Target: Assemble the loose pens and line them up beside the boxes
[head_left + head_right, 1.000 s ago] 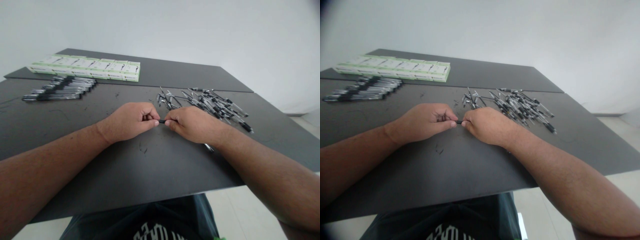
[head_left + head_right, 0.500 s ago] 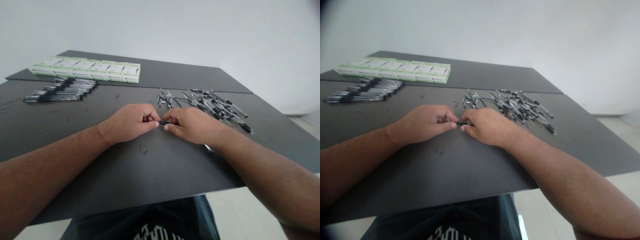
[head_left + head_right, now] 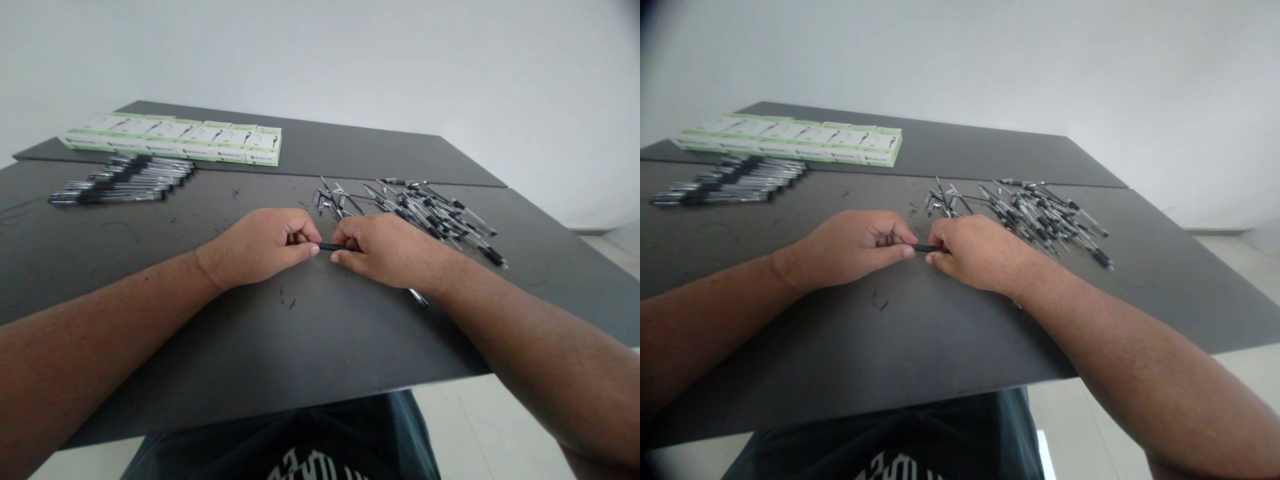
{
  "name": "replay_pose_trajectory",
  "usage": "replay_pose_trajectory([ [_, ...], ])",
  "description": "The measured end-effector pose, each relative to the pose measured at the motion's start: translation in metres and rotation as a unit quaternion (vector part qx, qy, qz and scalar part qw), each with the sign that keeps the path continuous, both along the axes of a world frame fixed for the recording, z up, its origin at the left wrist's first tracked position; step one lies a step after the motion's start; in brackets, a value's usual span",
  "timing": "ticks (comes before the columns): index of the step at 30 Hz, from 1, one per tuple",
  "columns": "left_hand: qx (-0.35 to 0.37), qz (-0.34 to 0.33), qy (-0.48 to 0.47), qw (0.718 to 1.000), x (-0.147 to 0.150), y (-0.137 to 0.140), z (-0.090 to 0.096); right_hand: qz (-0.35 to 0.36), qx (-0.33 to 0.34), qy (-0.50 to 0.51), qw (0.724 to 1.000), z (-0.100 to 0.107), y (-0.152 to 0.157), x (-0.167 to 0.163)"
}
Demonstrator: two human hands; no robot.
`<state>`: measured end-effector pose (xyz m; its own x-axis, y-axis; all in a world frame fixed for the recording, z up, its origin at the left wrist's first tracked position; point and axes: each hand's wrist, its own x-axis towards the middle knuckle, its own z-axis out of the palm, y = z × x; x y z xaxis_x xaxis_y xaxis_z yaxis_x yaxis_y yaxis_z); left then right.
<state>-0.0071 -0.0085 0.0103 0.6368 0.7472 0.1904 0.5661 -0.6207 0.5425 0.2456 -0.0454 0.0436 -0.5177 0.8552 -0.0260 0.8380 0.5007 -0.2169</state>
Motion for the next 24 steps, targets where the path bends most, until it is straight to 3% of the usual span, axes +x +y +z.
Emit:
replay_pose_trajectory([
  [5, 0.001, -0.001, 0.001, 1.0, -0.0004, 0.0, -0.0003, 0.03, 0.001, -0.032, 0.999, 0.0019, -0.0003, -0.0017],
  [10, -0.002, 0.0, -0.001, 1.0, -0.0001, 0.0, 0.0003, -0.003, -0.004, 0.003, 1.0, 0.0015, -0.0007, -0.0007],
  [15, 0.002, -0.002, 0.003, 1.0, -0.0004, 0.0007, 0.0, 0.032, 0.003, -0.045, 0.999, 0.0022, -0.0003, -0.0016],
  [20, 0.001, 0.0, 0.007, 1.0, 0.0, 0.0004, 0.0002, 0.004, 0.0, 0.003, 1.0, 0.0012, -0.001, -0.0003],
  [24, 0.004, -0.003, 0.01, 1.0, 0.0002, 0.0002, 0.0009, 0.021, 0.0, -0.029, 0.999, 0.003, -0.0016, -0.0008],
])
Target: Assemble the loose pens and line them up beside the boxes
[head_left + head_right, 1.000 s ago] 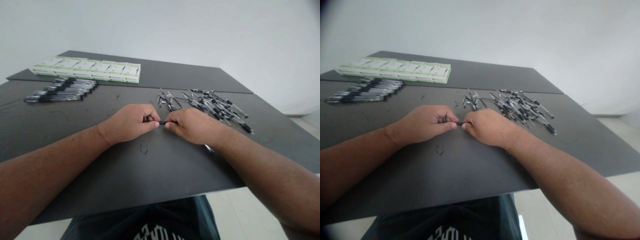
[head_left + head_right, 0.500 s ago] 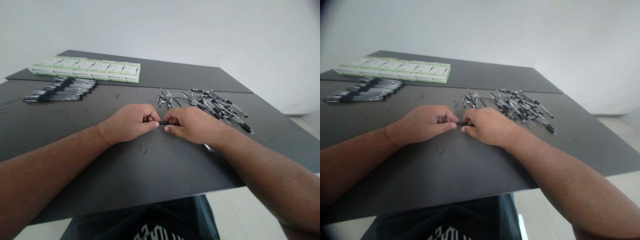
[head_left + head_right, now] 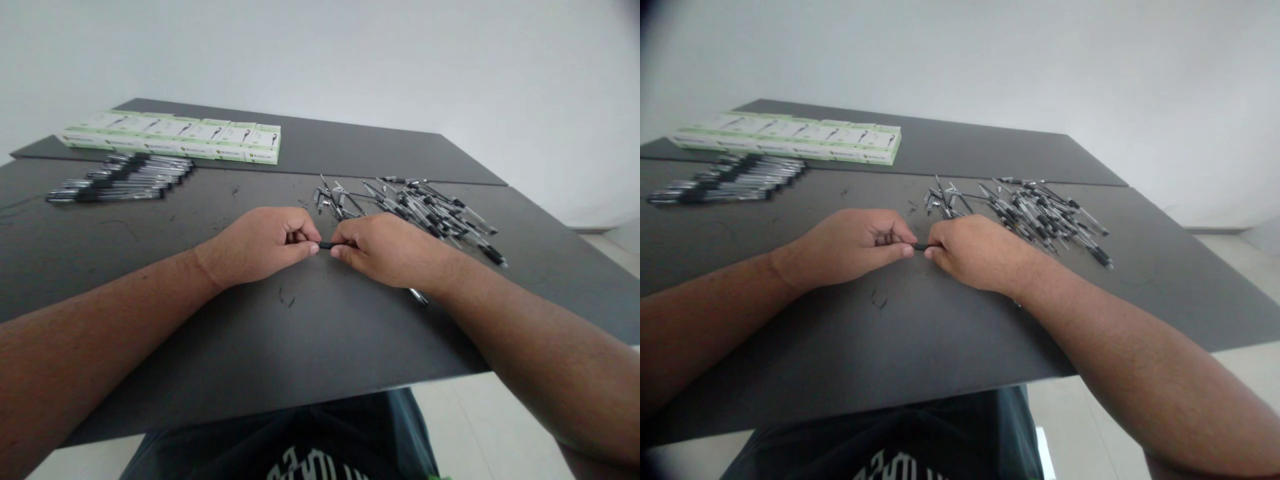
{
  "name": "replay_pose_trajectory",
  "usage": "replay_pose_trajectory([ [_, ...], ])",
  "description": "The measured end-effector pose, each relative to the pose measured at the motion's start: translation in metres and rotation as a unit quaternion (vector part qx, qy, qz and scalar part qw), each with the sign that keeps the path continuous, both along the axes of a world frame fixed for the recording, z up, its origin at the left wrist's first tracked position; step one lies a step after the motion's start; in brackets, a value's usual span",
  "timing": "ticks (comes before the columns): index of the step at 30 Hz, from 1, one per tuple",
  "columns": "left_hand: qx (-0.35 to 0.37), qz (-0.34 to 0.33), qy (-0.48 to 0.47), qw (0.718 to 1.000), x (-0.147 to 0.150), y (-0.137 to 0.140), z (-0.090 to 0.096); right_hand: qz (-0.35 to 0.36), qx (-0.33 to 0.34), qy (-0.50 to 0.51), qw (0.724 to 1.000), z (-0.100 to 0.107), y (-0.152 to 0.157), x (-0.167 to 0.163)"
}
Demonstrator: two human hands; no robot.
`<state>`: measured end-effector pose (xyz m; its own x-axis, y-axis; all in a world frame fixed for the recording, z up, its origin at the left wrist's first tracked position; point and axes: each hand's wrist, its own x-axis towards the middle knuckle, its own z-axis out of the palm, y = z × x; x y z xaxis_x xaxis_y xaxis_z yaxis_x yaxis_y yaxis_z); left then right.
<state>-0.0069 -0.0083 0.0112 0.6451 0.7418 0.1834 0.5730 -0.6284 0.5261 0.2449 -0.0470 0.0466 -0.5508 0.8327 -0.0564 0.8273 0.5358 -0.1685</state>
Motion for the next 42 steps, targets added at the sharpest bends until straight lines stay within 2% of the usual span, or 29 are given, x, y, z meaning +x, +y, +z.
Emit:
replay_pose_trajectory([
  [3, -0.002, 0.0, -0.004, 1.0, -0.0004, 0.0, 0.0, 0.013, 0.0, -0.002, 1.0, 0.0001, 0.0001, -0.0002],
  [8, -0.002, 0.002, -0.001, 1.0, -0.001, -0.0004, -0.0001, -0.02, -0.005, 0.033, 0.999, -0.0008, 0.0007, 0.0006],
  [14, -0.007, 0.004, 0.002, 1.0, 0.0003, -0.0006, 0.0007, 0.013, -0.004, 0.005, 1.0, -0.0004, 0.0007, -0.0002],
  [18, -0.007, 0.005, 0.005, 1.0, 0.0007, -0.0012, 0.0014, -0.016, -0.005, 0.034, 0.999, -0.001, 0.0006, 0.0005],
  [24, -0.006, 0.001, 0.002, 1.0, 0.0006, -0.0004, 0.0009, 0.008, -0.007, -0.008, 1.0, 0.0009, 0.0002, -0.0014],
  [30, -0.001, 0.004, 0.007, 1.0, 0.0002, -0.0001, -0.0002, -0.018, -0.01, 0.024, 0.999, -0.0007, 0.0003, -0.0001],
  [36, -0.005, 0.0, -0.002, 1.0, -0.001, 0.0, -0.001, 0.008, -0.014, 0.003, 1.0, -0.0011, 0.0009, -0.0006],
  [39, -0.007, -0.001, -0.003, 1.0, -0.0014, -0.0002, -0.0006, -0.011, -0.013, 0.039, 0.999, -0.0021, 0.0008, 0.0005],
  [42, -0.007, 0.0, -0.004, 1.0, -0.0014, -0.0006, -0.0001, -0.022, -0.013, 0.034, 0.999, -0.0015, 0.0008, 0.0006],
])
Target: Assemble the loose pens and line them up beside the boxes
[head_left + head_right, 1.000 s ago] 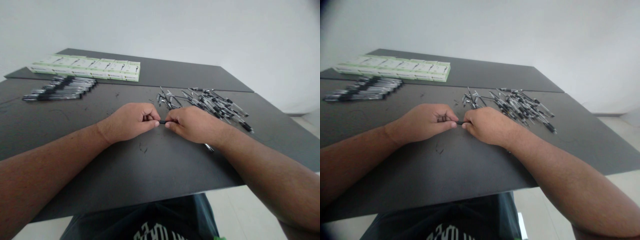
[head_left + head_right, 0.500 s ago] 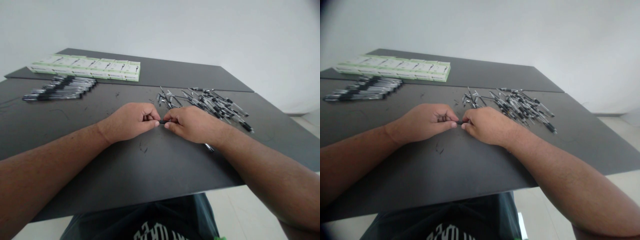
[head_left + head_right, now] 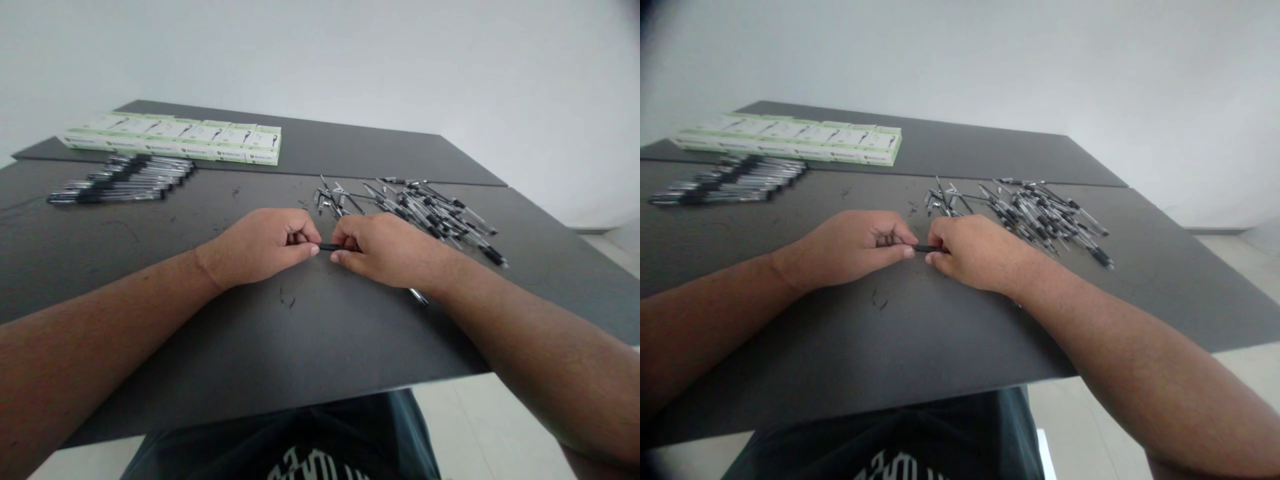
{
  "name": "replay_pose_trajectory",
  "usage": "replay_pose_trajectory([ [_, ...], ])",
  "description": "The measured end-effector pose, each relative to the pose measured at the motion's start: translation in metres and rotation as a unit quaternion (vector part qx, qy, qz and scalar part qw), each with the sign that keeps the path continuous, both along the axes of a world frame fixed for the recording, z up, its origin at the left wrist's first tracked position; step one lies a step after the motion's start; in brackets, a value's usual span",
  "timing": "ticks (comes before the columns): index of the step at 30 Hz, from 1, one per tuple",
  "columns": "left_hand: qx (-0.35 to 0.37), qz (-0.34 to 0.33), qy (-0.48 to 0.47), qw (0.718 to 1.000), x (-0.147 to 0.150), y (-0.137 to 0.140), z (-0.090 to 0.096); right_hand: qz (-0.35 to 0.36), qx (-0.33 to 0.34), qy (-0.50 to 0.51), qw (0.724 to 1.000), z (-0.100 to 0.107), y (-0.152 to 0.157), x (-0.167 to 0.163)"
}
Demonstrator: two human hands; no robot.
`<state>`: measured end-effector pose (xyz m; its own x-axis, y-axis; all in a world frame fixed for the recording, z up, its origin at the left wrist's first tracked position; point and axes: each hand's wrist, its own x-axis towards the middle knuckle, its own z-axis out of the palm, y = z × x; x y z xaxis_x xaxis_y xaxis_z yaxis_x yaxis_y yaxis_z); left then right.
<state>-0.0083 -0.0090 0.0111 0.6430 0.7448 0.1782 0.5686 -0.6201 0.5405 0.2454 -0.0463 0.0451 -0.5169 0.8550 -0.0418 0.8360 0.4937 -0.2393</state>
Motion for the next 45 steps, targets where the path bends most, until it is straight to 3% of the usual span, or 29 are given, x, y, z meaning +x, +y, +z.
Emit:
replay_pose_trajectory([
  [5, -0.003, -0.001, 0.005, 1.0, 0.0014, -0.0001, 0.0004, 0.029, 0.005, -0.028, 0.999, 0.0006, 0.0, -0.0015],
  [10, -0.007, 0.001, 0.003, 1.0, 0.0014, 0.0006, -0.0003, 0.004, 0.002, -0.005, 1.0, -0.0003, 0.0, 0.0001],
  [16, -0.008, 0.001, 0.009, 1.0, 0.0012, 0.0004, 0.0006, 0.032, 0.005, -0.03, 0.999, 0.0012, -0.0004, -0.0004],
  [45, 0.003, -0.003, 0.009, 1.0, 0.0016, 0.0003, 0.0002, 0.027, -0.005, -0.043, 0.999, 0.0024, -0.0005, -0.0017],
])
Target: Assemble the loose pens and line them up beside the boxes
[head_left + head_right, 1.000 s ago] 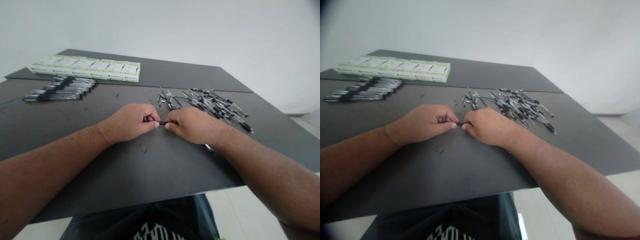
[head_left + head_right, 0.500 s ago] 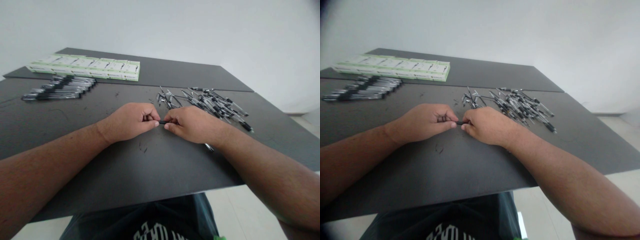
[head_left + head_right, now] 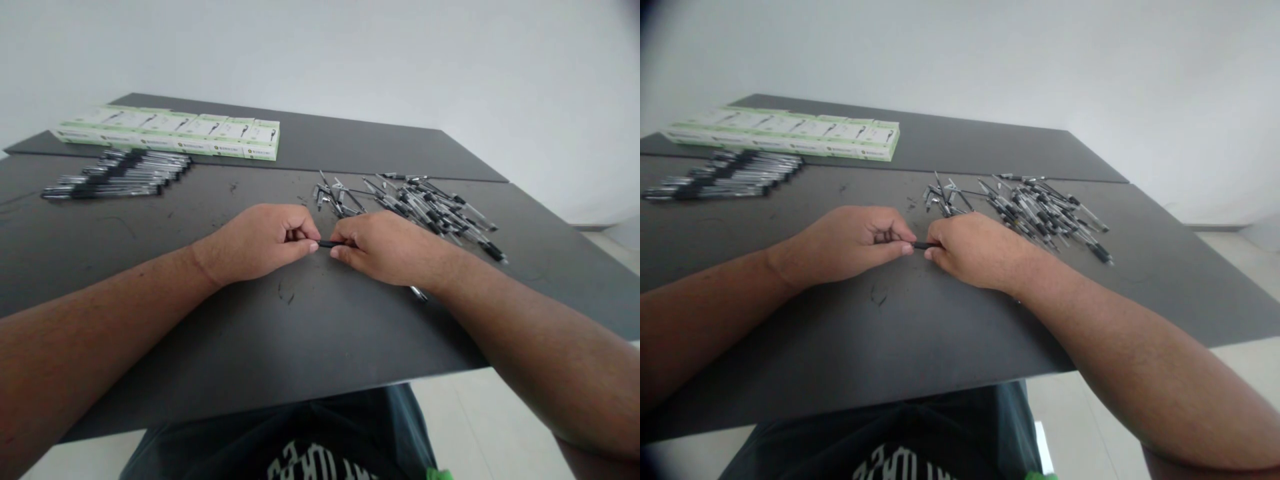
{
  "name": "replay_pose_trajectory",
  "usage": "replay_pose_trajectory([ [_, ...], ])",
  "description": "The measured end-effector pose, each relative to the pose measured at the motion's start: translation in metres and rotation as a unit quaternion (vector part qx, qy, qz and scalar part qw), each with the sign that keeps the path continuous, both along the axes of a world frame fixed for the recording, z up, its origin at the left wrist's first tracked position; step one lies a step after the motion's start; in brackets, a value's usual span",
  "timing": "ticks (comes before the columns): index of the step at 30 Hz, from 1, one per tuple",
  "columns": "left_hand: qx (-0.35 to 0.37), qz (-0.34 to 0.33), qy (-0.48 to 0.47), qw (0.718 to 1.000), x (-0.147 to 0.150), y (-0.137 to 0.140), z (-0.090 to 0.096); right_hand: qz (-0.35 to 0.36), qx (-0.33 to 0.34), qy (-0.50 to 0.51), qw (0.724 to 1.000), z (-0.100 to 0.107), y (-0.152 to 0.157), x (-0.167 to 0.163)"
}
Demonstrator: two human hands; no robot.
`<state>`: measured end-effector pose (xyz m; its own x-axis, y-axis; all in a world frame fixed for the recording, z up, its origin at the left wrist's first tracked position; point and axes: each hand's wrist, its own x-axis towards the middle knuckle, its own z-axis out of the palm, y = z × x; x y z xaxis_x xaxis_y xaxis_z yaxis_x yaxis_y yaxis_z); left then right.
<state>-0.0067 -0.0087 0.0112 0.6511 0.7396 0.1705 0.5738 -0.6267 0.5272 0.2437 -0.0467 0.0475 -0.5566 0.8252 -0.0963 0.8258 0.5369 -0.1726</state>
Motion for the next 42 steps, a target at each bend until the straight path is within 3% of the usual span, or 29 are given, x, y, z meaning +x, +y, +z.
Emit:
replay_pose_trajectory([
  [42, 0.0, -0.003, -0.001, 1.0, -0.0004, -0.0006, 0.0004, -0.013, -0.004, 0.029, 0.999, 0.0, -0.0006, 0.0009],
])
